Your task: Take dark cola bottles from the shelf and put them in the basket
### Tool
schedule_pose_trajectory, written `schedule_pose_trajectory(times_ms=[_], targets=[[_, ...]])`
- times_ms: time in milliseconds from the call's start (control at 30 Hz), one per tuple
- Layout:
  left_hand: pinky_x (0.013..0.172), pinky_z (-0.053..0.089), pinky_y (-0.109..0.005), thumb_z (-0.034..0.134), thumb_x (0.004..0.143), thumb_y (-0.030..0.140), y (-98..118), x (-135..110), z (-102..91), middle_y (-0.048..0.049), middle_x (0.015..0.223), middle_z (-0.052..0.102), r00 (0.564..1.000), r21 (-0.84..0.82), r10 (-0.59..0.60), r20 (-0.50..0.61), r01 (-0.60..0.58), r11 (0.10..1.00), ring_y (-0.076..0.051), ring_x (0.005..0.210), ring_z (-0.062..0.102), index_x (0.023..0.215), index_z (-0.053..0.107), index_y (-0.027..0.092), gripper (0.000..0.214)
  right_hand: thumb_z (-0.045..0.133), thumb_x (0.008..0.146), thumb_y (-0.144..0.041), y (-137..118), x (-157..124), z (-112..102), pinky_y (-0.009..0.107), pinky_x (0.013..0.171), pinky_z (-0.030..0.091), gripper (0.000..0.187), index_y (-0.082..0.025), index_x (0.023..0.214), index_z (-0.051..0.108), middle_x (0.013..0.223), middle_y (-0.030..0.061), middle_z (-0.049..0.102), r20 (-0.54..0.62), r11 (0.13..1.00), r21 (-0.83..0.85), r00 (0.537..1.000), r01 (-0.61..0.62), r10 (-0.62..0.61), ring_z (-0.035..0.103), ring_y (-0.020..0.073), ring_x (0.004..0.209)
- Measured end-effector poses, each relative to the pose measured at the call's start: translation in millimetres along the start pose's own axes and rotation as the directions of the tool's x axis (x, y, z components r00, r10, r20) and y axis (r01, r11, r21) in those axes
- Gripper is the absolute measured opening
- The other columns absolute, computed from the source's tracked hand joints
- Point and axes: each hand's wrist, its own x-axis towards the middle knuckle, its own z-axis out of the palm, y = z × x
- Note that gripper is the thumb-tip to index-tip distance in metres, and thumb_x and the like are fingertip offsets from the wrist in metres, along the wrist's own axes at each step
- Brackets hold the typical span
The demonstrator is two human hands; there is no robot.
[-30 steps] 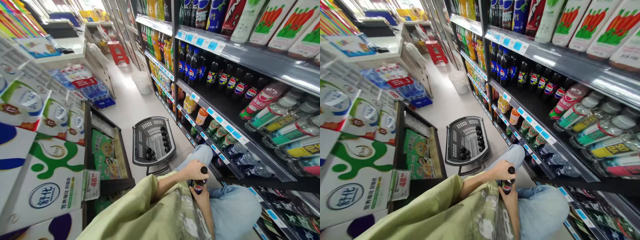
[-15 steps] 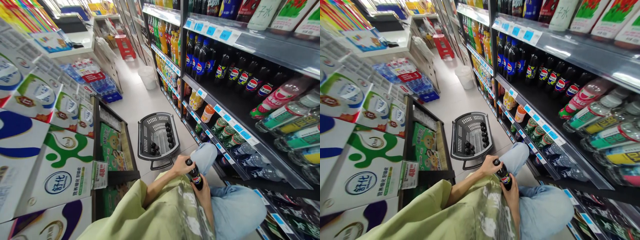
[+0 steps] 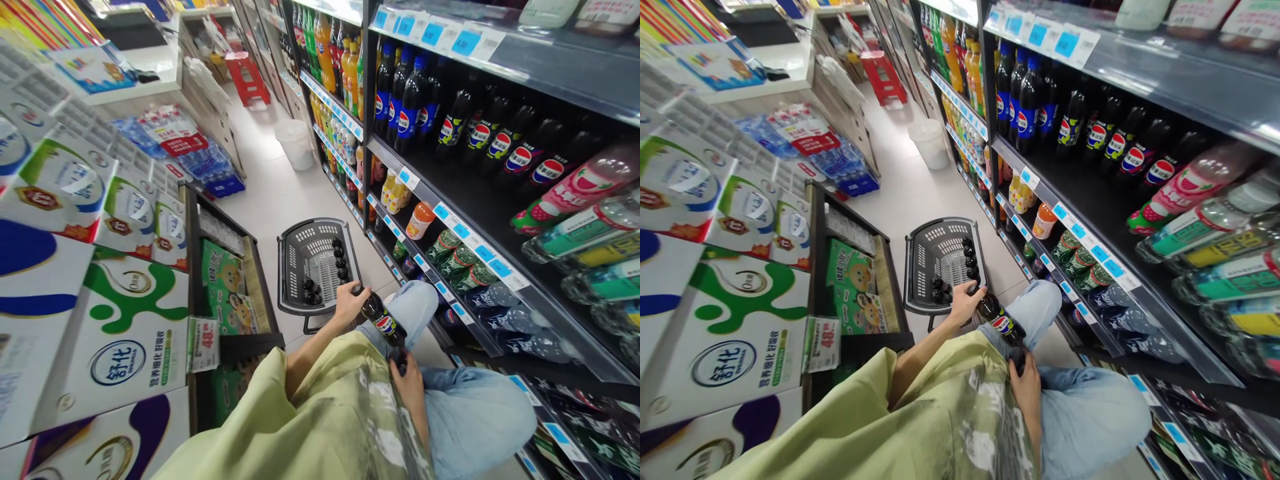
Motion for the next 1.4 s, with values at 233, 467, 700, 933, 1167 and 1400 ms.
schedule_pose_trajectory(times_ms=[233,467,700,933,1167,1400], targets=[[0.06,0.026,-0.029,0.066,0.081,0.05,-19.2,32.9,-31.5,0.0038,0.06,0.027,0.989,0.03,-0.029,-0.148,0.033,0.999,-0.012,0.061,0.03,0.059,0.027,0.023,0.052,0.057,0.092,-0.062,-5.0,-1.5,-6.7,0.048,0.091,0.063,0.061,-0.014,0.126,0.072,0.122,0.0206,0.079,0.017,1.0,-0.028,1.0,-0.012,0.013,0.079,0.0346,0.101],[0.061,0.029,-0.028,0.065,0.084,0.045,-64.2,72.9,-65.8,0.0045,0.057,0.026,0.96,0.284,0.048,-0.275,0.033,0.958,-0.011,0.059,0.032,0.061,0.026,0.023,0.051,0.056,0.09,-0.058,-7.6,4.6,-4.4,0.046,0.087,0.062,0.053,-0.016,0.118,0.074,0.116,0.0192,0.079,0.021,0.997,-0.073,0.999,-0.035,0.037,0.078,0.0336,0.095],[0.068,0.037,-0.029,0.062,0.086,0.045,-148.4,90.2,-86.5,0.0009,0.057,0.045,0.984,0.49,0.031,-0.174,0.059,0.87,-0.015,0.06,0.047,0.062,0.035,0.024,0.042,0.056,0.09,-0.056,-13.7,8.5,-3.9,0.044,0.086,0.06,0.047,-0.018,0.113,0.071,0.113,0.0178,0.078,0.027,0.996,-0.08,0.999,-0.038,0.041,0.076,0.0318,0.092],[0.068,0.038,-0.029,0.06,0.086,0.046,-202.5,65.6,-87.7,-0.0012,0.058,0.051,0.994,0.543,0.0,-0.112,0.062,0.838,-0.016,0.06,0.05,0.061,0.038,0.025,0.039,0.056,0.089,-0.056,-11.2,6.6,-5.0,0.047,0.086,0.06,0.048,-0.017,0.114,0.07,0.111,0.0175,0.077,0.037,0.996,-0.077,0.998,-0.043,0.046,0.076,0.0335,0.092],[0.068,0.04,-0.027,0.061,0.087,0.043,-209.9,45.3,-85.8,-0.0007,0.057,0.051,0.997,0.538,-0.071,-0.024,0.073,0.84,-0.016,0.061,0.054,0.061,0.039,0.024,0.038,0.057,0.09,-0.055,-12.2,7.1,-5.0,0.045,0.084,0.06,0.044,-0.019,0.112,0.071,0.109,0.0159,0.078,0.02,0.997,-0.078,1.0,-0.022,0.024,0.076,0.0314,0.088],[0.069,0.041,-0.027,0.061,0.089,0.041,-204.7,44.6,-84.5,-0.0004,0.057,0.051,0.994,0.549,-0.036,0.104,-0.027,0.835,-0.016,0.06,0.054,0.062,0.044,0.024,0.036,0.057,0.091,-0.055,-10.7,6.2,-3.4,0.044,0.084,0.061,0.043,-0.02,0.113,0.071,0.11,0.0158,0.078,0.015,0.997,-0.071,1.0,-0.018,0.019,0.076,0.0313,0.089]])
